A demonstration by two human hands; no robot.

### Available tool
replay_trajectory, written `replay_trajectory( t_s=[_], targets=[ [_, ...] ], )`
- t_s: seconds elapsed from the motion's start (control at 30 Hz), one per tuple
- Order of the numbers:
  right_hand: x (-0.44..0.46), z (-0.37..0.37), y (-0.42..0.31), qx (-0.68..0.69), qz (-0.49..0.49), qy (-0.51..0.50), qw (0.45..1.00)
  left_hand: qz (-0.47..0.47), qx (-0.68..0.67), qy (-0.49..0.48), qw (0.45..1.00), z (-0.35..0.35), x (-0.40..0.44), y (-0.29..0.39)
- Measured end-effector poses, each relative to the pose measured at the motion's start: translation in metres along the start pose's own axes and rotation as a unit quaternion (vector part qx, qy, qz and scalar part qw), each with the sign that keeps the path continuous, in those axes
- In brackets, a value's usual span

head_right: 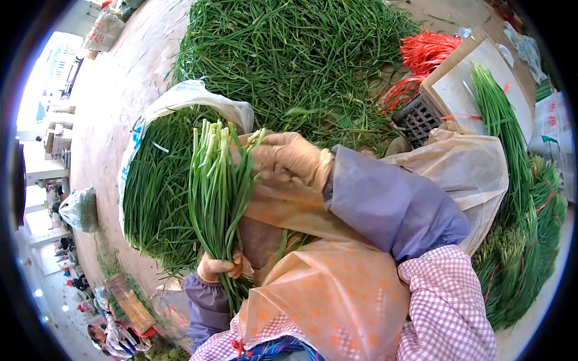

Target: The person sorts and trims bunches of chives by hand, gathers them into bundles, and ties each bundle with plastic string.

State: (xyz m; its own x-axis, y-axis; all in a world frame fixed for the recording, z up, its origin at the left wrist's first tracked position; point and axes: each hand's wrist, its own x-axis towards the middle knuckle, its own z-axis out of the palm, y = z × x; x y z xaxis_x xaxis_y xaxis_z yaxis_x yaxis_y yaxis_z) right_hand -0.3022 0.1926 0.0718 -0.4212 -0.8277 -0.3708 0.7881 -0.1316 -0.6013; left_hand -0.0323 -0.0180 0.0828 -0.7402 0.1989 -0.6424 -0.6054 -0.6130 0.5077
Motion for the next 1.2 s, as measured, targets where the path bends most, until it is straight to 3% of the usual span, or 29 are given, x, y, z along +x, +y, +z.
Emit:
replay_trajectory(
  t_s=[0.07,0.13,0.27,0.33,0.37,0.43,0.5,0.57,0.63,0.67,0.7,0.73,0.77,0.8,0.87,0.93,1.0,1.07,1.1,1.2],
  targets=[
    [-0.002,0.005,-0.006,-0.174,0.051,0.016,0.983,0.013,-0.017,-0.004,1.000,0.003,0.000,-0.001],
    [0.002,0.002,-0.002,-0.210,-0.095,0.105,0.967,0.011,-0.020,-0.019,1.000,0.001,0.000,-0.002],
    [0.011,-0.075,-0.032,-0.179,-0.196,0.286,0.921,-0.001,-0.034,-0.054,0.998,-0.006,0.003,-0.004],
    [0.006,-0.077,-0.024,-0.232,-0.169,0.239,0.928,0.002,-0.047,-0.059,0.997,-0.004,0.007,-0.002],
    [0.001,-0.072,-0.012,-0.315,-0.228,0.086,0.917,0.003,-0.050,-0.058,0.997,-0.003,0.007,-0.002],
    [-0.016,-0.019,-0.001,-0.498,-0.259,0.024,0.828,0.012,-0.065,-0.056,0.996,0.004,0.007,0.002],
    [-0.014,-0.004,0.018,-0.516,-0.282,-0.001,0.808,0.010,-0.064,-0.047,0.997,0.004,0.006,0.000],
    [-0.006,-0.003,0.024,-0.595,-0.299,-0.005,0.746,0.021,-0.061,-0.042,0.997,0.005,0.003,0.000],
    [-0.011,-0.015,0.006,-0.700,-0.207,0.009,0.684,0.041,-0.063,-0.046,0.996,0.007,0.004,-0.002],
    [0.002,-0.052,0.022,-0.566,-0.278,0.060,0.773,0.038,-0.061,-0.050,0.996,0.005,0.004,-0.003],
    [0.016,-0.077,0.026,-0.364,-0.277,0.132,0.880,0.036,-0.060,-0.054,0.996,0.002,0.004,-0.004],
    [0.018,-0.097,0.006,-0.448,-0.298,0.197,0.819,0.036,-0.060,-0.058,0.996,0.000,0.005,-0.005],
    [0.025,-0.139,-0.008,-0.506,-0.233,0.256,0.790,0.036,-0.059,-0.059,0.996,-0.001,0.005,-0.006],
    [0.016,-0.143,-0.036,-0.646,-0.030,0.316,0.695,0.036,-0.056,-0.061,0.996,-0.002,0.006,-0.006],
    [0.001,-0.107,-0.043,-0.759,-0.165,0.346,0.527,0.033,-0.050,-0.064,0.996,-0.003,0.010,-0.004],
    [0.002,-0.057,-0.051,-0.658,-0.367,0.182,0.632,0.023,-0.044,-0.061,0.997,0.000,0.010,0.000],
    [0.011,-0.020,-0.049,-0.667,-0.361,0.065,0.649,0.016,-0.040,-0.040,0.998,0.009,0.009,0.004],
    [0.011,0.025,-0.064,-0.572,-0.058,-0.010,0.818,0.017,-0.033,-0.031,0.999,0.014,0.009,0.008],
    [0.030,0.019,-0.042,-0.521,-0.200,-0.015,0.830,0.016,-0.027,-0.030,0.999,0.012,0.008,0.008],
    [0.046,0.002,-0.030,-0.228,-0.144,-0.012,0.963,0.012,-0.018,-0.031,0.999,0.005,0.006,0.003]
  ],
)
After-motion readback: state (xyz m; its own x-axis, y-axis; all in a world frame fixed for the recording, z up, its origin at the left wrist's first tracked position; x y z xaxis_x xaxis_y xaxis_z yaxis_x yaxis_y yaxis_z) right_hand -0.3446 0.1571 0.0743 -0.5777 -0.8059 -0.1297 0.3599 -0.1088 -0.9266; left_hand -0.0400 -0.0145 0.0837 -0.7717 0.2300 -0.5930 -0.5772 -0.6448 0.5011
